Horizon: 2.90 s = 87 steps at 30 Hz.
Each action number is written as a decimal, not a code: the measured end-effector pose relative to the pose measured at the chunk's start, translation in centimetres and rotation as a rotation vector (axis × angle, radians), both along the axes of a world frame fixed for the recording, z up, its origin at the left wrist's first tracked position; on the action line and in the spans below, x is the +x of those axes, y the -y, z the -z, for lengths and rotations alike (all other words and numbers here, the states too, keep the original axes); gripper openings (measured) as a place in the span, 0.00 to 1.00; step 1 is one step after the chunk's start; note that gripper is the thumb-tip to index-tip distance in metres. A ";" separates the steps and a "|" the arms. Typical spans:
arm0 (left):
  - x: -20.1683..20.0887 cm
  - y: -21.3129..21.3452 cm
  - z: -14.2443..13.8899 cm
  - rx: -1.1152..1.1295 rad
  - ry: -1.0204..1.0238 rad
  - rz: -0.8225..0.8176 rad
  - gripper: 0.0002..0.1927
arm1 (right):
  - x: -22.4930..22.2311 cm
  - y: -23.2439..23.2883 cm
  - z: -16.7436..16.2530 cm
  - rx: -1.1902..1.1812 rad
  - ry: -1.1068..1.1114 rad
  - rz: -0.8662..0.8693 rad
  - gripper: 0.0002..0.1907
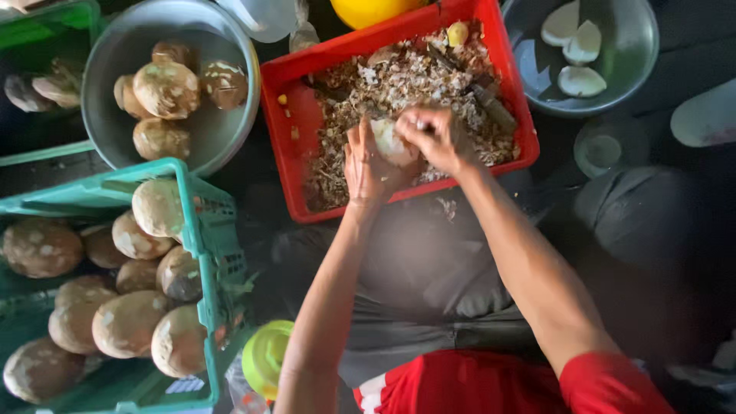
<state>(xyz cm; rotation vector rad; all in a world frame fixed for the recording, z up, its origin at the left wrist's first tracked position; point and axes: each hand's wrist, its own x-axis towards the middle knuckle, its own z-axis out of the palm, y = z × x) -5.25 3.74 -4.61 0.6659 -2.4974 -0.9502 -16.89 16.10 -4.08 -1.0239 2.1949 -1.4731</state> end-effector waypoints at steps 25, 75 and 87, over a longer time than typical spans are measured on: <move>0.0 -0.9 -0.7 -0.042 -0.068 -0.007 0.57 | -3.0 0.0 3.7 -0.070 0.114 0.082 0.13; 1.6 1.2 -1.3 -0.167 -0.101 0.186 0.51 | -1.8 -4.4 -0.5 0.119 0.726 0.050 0.14; 2.6 1.5 -3.0 -0.357 -0.226 0.290 0.61 | -1.2 -3.1 3.7 -0.247 0.753 0.140 0.10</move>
